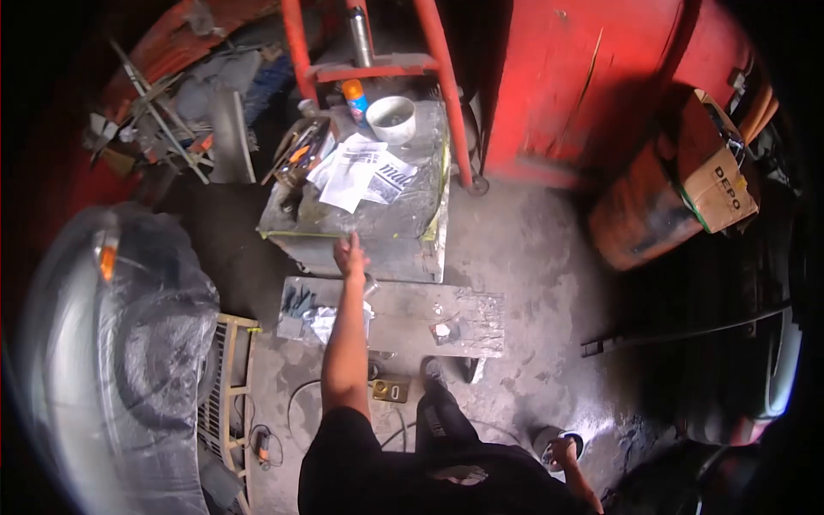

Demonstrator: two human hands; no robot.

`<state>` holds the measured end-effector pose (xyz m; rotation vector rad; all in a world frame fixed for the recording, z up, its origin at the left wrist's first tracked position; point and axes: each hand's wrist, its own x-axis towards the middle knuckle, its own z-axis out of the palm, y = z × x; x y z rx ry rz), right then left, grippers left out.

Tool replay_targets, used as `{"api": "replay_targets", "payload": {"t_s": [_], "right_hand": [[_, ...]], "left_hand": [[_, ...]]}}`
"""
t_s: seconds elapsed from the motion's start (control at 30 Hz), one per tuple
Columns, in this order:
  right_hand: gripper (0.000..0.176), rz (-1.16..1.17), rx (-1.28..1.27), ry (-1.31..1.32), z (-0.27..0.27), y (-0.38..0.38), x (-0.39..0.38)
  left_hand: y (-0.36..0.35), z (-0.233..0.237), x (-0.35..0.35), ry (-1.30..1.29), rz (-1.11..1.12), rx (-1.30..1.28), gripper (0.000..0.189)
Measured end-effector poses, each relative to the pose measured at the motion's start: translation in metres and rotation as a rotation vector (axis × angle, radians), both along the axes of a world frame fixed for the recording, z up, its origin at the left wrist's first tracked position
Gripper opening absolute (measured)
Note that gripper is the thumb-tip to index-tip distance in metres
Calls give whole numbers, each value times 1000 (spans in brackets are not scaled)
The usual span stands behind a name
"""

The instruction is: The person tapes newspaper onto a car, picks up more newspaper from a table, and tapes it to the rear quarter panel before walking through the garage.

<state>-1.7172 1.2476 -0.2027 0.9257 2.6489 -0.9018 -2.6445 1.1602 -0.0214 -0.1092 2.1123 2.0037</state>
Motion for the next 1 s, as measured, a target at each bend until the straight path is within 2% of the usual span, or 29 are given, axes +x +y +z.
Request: {"api": "replay_targets", "payload": {"t_s": [0.03, 0.07, 0.1, 0.13, 0.2, 0.27, 0.3, 0.33, 0.37, 0.4, 0.43, 0.47, 0.5, 0.53, 0.57, 0.6, 0.63, 0.67, 0.7, 0.73, 0.77, 0.8, 0.83, 0.87, 0.93, 0.97, 1.0], "right_hand": [[26, 64, 144, 30, 23, 7, -31], [23, -63, 209, -58, 38, 19, -69], [24, -126, 96, -128, 82, 35, -121], [24, -423, -69, 45, 112, 42, -169], [23, -562, -83, -29, 159, 65, -262], [25, -382, 110, 166, 214, 76, -355], [24, -359, 158, 305, 218, 80, -392], [25, -336, 145, 291, 238, 84, -437], [30, -212, 206, 442, 262, 86, -480], [45, -239, 136, 415, 292, 81, -524], [62, -155, 173, 465, 297, 83, -558], [78, -128, 149, 560, 315, 82, -594], [90, -85, 188, 585, 336, 78, -622], [91, -59, 176, 574, 350, 78, -644], [90, -33, 240, 648, 348, 81, -656], [89, -33, 151, 670, 352, 84, -659], [88, -28, 63, 690, 355, 87, -659], [68, 118, 265, 765, 333, 97, -652], [68, 135, 260, 767, 338, 98, -643], [57, -4, -161, 769, 343, 100, -631], [48, -148, -581, 739, 353, 100, -618], [40, -170, -544, 835, 383, 92, -611], [43, -226, -670, 802, 375, 101, -596], [44, -194, -720, 815, 370, 110, -581], [47, -79, -754, 807, 358, 128, -555], [47, -56, -766, 797, 344, 138, -546], [45, 0, -924, 771, 327, 148, -540]], "left_hand": [[18, 0, -37, -23, 77, 27, 64], [35, -4, -70, -43, 159, 59, 59], [47, -6, -91, -64, 151, 58, 59], [56, -3, -112, -97, 143, -10, 53], [70, 3, -144, -78, 124, -128, 43], [86, 16, -141, 234, 110, -164, 33], [94, 30, -122, 392, 87, -122, 29], [99, 52, -91, 489, 49, -52, 25], [107, 83, -47, 489, -2, 153, 26], [105, 100, -5, 567, -64, 86, 33], [101, 118, 42, 532, -102, 17, 38], [97, 125, 82, 655, -131, 29, 38], [96, 129, 118, 645, -183, 88, 38], [94, 133, 154, 632, -234, 146, 38], [81, 160, 190, 413, -325, 139, 34], [70, 160, 211, 313, -508, -158, 28], [66, 157, 222, 364, -488, -62, 20], [63, 155, 234, 415, -474, 33, 18], [54, 160, 235, 520, -475, 41, 21], [46, 165, 235, 624, -472, 49, 27], [34, 178, 229, 854, -413, 50, 34], [17, 169, 229, 735, -383, 26, 43], [0, 159, 229, 615, -351, 5, 51], [-20, 155, 219, 789, -263, -238, 61], [-50, 136, 228, 461, -146, -108, 86], [-67, 108, 232, 376, -105, -51, 89], [-82, 84, 241, 289, -56, 9, 92]]}}
